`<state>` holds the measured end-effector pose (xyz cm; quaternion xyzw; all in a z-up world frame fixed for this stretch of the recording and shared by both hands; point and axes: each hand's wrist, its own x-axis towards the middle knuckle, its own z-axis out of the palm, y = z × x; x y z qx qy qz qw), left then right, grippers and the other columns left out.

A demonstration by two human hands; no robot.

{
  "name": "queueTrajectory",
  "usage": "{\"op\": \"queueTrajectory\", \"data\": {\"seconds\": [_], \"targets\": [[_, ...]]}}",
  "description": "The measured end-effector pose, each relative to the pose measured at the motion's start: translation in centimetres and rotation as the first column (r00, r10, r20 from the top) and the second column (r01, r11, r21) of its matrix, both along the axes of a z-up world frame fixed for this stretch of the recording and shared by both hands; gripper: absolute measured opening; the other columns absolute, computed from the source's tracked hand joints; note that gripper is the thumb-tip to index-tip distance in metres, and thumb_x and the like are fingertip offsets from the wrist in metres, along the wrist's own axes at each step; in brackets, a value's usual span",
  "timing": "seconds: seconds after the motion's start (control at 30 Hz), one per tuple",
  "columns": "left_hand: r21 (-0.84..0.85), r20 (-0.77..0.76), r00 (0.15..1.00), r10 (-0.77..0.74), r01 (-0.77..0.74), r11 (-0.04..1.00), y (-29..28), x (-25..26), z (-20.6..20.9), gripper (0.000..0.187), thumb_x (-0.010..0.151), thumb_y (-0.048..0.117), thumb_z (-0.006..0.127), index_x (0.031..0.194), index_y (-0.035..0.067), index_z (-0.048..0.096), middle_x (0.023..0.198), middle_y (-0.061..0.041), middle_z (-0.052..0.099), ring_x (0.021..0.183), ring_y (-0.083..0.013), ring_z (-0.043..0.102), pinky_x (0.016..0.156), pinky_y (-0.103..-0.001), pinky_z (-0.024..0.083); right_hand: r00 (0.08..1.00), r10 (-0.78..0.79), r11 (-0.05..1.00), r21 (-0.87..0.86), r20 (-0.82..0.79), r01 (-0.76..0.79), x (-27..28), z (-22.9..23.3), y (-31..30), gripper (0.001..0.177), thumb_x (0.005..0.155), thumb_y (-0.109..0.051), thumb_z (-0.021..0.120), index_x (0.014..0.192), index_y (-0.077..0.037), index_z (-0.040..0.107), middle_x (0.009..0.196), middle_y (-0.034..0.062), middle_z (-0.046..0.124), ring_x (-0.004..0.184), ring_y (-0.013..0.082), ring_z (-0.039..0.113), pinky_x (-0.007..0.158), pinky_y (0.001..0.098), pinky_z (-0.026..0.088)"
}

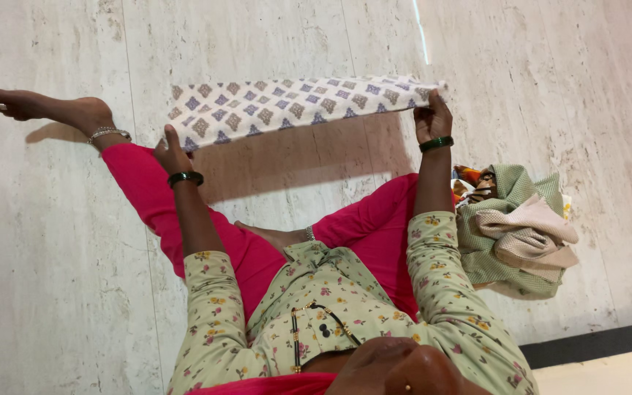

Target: The person sits on the floor and folds several towels and linens one by one. They smooth each item, fold it into a neat rectangle, and place it into a growing stack on the floor.

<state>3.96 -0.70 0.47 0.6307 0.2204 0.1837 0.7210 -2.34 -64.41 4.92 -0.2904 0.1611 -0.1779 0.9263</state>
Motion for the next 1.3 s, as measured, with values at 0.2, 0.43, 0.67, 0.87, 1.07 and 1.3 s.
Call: {"op": "queueTrajectory", "data": {"seconds": [0.2,0.43,0.67,0.87,1.07,1.3], "targets": [[0.146,-0.418,0.905,0.079,-0.019,0.989,-5.1,-5.2,-4.7,0.062,0.100,0.054,0.066,0.089,-0.007,0.066,0.078,-0.010,0.064,0.065,-0.0215,0.057,0.054,-0.039,0.048,0.843,-0.191,0.926,-0.378,-0.503,-0.016,-1.5,-2.6,2.6,0.023,0.085,-0.012,0.088,0.086,0.001,0.069,0.078,0.0085,0.067,0.062,0.0194,0.062,0.052,0.0351,0.052],[0.404,-0.715,0.677,0.176,0.194,0.894,-6.3,-8.2,-6.3,0.057,0.099,0.052,0.061,0.110,-0.002,0.075,0.111,-0.024,0.074,0.101,-0.0369,0.072,0.086,-0.047,0.058,0.262,-0.402,0.520,-0.454,-0.877,-0.723,-2.6,-3.3,3.8,0.035,0.079,-0.019,0.089,0.101,0.003,0.071,0.098,0.0146,0.073,0.085,0.0213,0.071,0.069,0.0372,0.057],[0.492,-0.759,0.623,0.190,0.358,0.793,-6.1,-8.3,-6.6,0.051,0.100,0.049,0.062,0.109,0.001,0.076,0.109,-0.023,0.073,0.103,-0.0376,0.071,0.087,-0.048,0.057,0.089,-0.578,0.288,-0.305,-0.812,-0.908,-2.8,-3.9,4.5,0.044,0.080,-0.030,0.084,0.118,-0.012,0.073,0.128,0.0095,0.067,0.122,0.0276,0.061,0.100,0.0482,0.047],[0.768,-0.592,0.740,0.318,0.400,0.501,-6.9,-9.4,-6.2,0.038,0.094,0.040,0.063,0.115,0.011,0.074,0.107,-0.022,0.073,0.099,-0.0399,0.070,0.079,-0.050,0.057,0.203,-0.744,-0.001,-0.302,-0.637,-0.953,-2.4,-4.3,5.2,0.047,0.080,-0.041,0.083,0.118,-0.016,0.072,0.136,0.0085,0.059,0.132,0.0288,0.050,0.109,0.0532,0.036],[0.581,-0.727,0.674,0.135,0.498,0.644,-7.4,-5.1,-3.9,0.032,0.103,0.038,0.059,0.116,0.013,0.073,0.110,-0.022,0.072,0.099,-0.0403,0.070,0.079,-0.050,0.058,0.216,-0.618,0.095,-0.345,-0.756,-0.934,-0.3,-3.5,4.3,0.041,0.081,-0.038,0.088,0.109,-0.011,0.076,0.112,0.0122,0.074,0.100,0.0285,0.071,0.079,0.0440,0.059],[0.126,-0.132,0.986,-0.107,0.123,0.984,-5.2,3.8,-1.2,0.033,0.103,0.020,0.075,0.098,-0.012,0.072,0.085,-0.014,0.072,0.072,-0.0167,0.053,0.065,-0.038,0.051,0.883,-0.070,0.854,-0.486,-0.464,-0.187,3.6,-1.5,2.0,0.030,0.096,-0.029,0.075,0.098,-0.001,0.064,0.091,0.0110,0.070,0.080,0.0246,0.074,0.067,0.0382,0.068]]}}
